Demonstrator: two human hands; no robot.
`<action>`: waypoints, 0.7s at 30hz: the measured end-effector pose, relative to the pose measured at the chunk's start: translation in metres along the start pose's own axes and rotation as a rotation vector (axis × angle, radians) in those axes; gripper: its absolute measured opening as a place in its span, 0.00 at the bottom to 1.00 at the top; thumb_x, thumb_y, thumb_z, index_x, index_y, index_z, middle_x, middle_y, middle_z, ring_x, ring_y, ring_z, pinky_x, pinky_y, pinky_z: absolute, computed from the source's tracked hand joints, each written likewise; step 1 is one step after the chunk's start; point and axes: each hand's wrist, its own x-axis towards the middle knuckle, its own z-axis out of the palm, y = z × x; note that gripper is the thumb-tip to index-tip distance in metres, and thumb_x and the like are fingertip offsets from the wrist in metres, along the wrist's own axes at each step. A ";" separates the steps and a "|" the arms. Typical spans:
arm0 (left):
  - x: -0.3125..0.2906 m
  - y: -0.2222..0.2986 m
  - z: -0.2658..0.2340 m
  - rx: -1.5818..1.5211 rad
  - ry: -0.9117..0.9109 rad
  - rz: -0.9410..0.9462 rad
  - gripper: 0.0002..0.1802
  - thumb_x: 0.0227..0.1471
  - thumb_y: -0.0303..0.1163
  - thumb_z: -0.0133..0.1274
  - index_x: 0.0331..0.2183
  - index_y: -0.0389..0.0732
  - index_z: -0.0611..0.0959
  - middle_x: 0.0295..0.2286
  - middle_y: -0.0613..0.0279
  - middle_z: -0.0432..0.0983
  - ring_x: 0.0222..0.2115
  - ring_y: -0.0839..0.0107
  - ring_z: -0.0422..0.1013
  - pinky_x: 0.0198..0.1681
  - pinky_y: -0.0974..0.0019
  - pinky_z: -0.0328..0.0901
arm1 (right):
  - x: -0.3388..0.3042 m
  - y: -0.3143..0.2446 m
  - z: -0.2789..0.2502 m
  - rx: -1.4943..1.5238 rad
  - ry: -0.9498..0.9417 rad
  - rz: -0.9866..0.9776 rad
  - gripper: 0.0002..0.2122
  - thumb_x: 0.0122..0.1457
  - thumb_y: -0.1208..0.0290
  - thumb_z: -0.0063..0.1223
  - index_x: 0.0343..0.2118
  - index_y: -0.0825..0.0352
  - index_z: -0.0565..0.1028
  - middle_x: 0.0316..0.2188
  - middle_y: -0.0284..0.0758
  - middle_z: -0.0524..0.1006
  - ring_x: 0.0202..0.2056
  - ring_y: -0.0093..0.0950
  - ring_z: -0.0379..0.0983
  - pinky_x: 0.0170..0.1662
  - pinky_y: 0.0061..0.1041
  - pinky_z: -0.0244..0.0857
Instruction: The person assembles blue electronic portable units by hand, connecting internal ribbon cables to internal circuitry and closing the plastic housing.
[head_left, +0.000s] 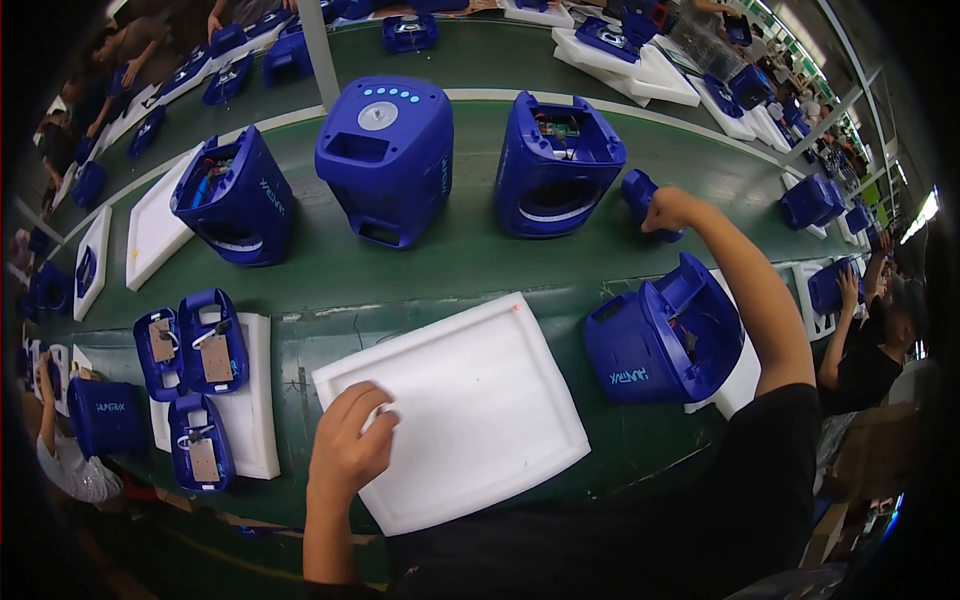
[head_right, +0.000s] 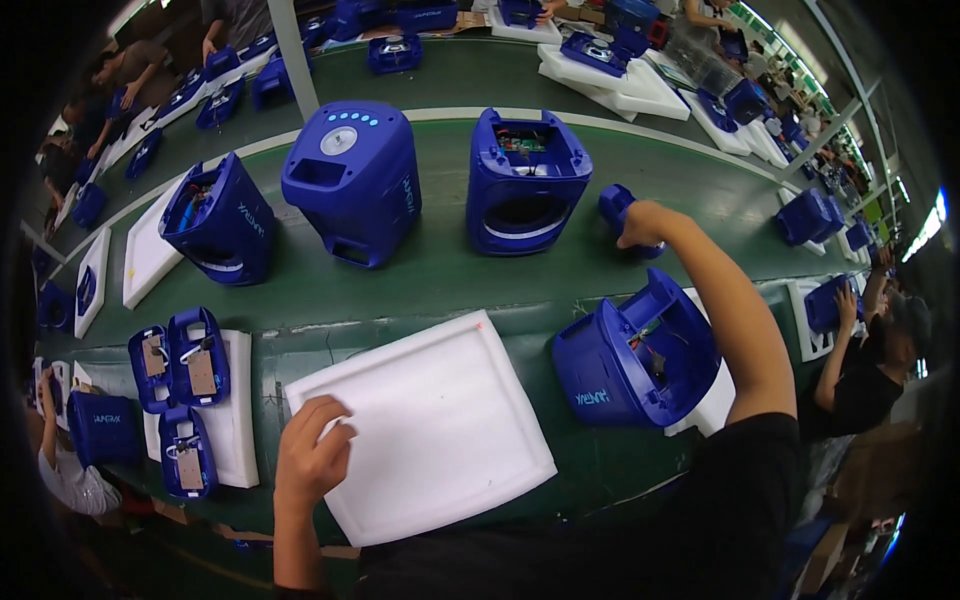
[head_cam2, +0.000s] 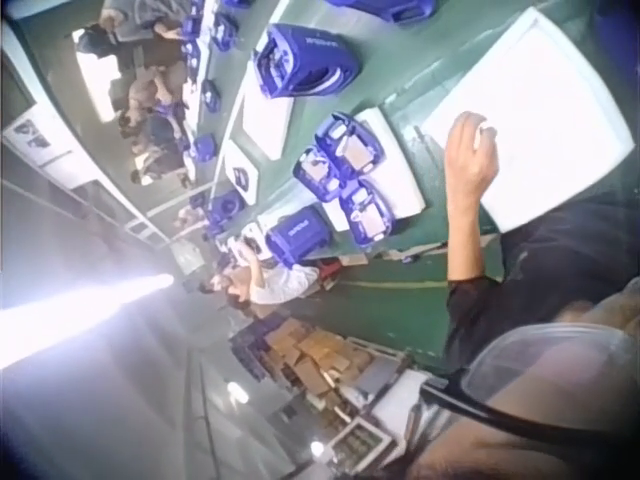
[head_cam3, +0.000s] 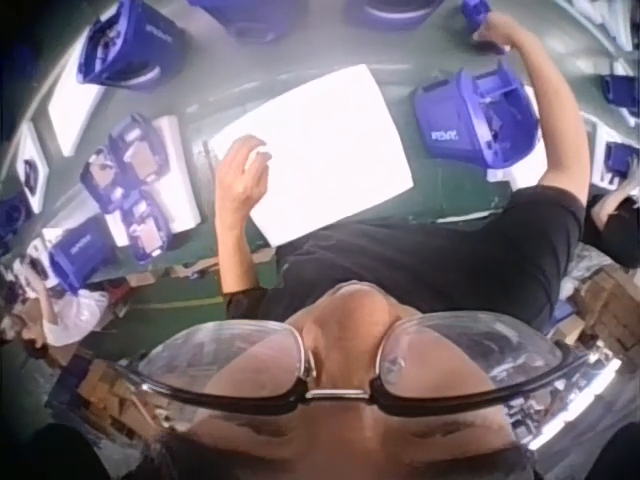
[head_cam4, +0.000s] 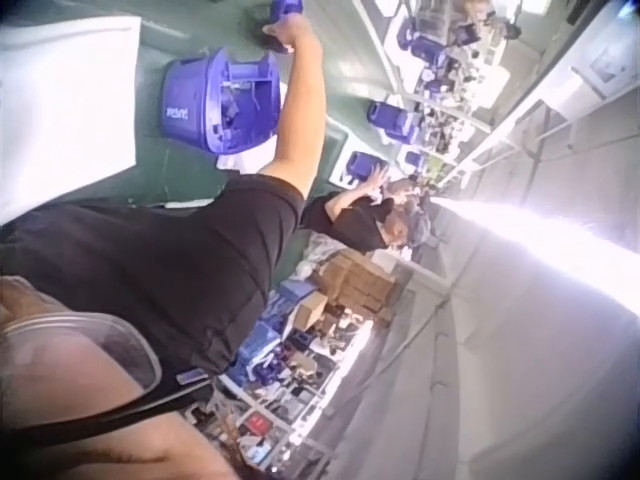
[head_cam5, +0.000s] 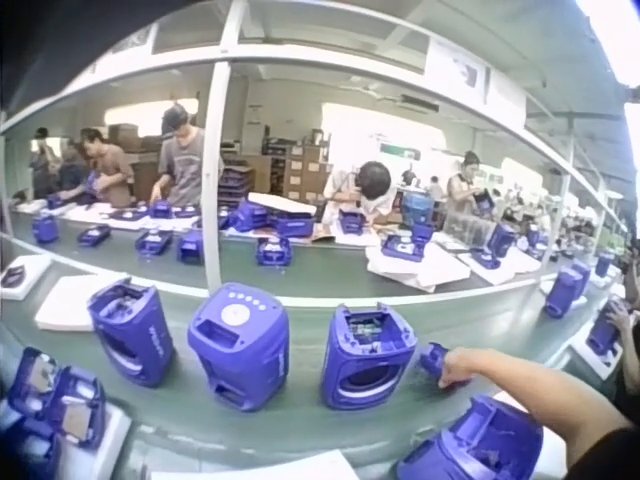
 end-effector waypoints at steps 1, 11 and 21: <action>0.011 0.003 0.007 -0.096 -0.017 0.056 0.15 0.37 0.12 0.63 0.31 0.35 0.83 0.39 0.51 0.81 0.45 0.48 0.81 0.46 0.50 0.77 | -0.011 -0.005 -0.019 -0.001 0.069 0.122 0.17 0.53 0.57 0.77 0.38 0.66 0.89 0.35 0.49 0.87 0.40 0.43 0.86 0.46 0.39 0.79; 0.108 0.042 0.023 -0.398 0.176 0.079 0.26 0.54 0.15 0.65 0.54 0.36 0.83 0.50 0.48 0.81 0.50 0.48 0.78 0.47 0.59 0.76 | -0.230 -0.162 -0.179 0.387 0.363 -0.217 0.11 0.52 0.81 0.73 0.32 0.69 0.77 0.34 0.36 0.80 0.38 0.32 0.82 0.45 0.34 0.74; 0.083 0.040 -0.039 -0.584 0.122 -0.220 0.39 0.53 0.26 0.73 0.64 0.38 0.76 0.50 0.50 0.83 0.34 0.69 0.79 0.36 0.66 0.76 | -0.200 -0.313 -0.209 0.690 -0.034 -0.843 0.09 0.60 0.71 0.75 0.38 0.65 0.83 0.38 0.32 0.85 0.41 0.27 0.81 0.48 0.29 0.74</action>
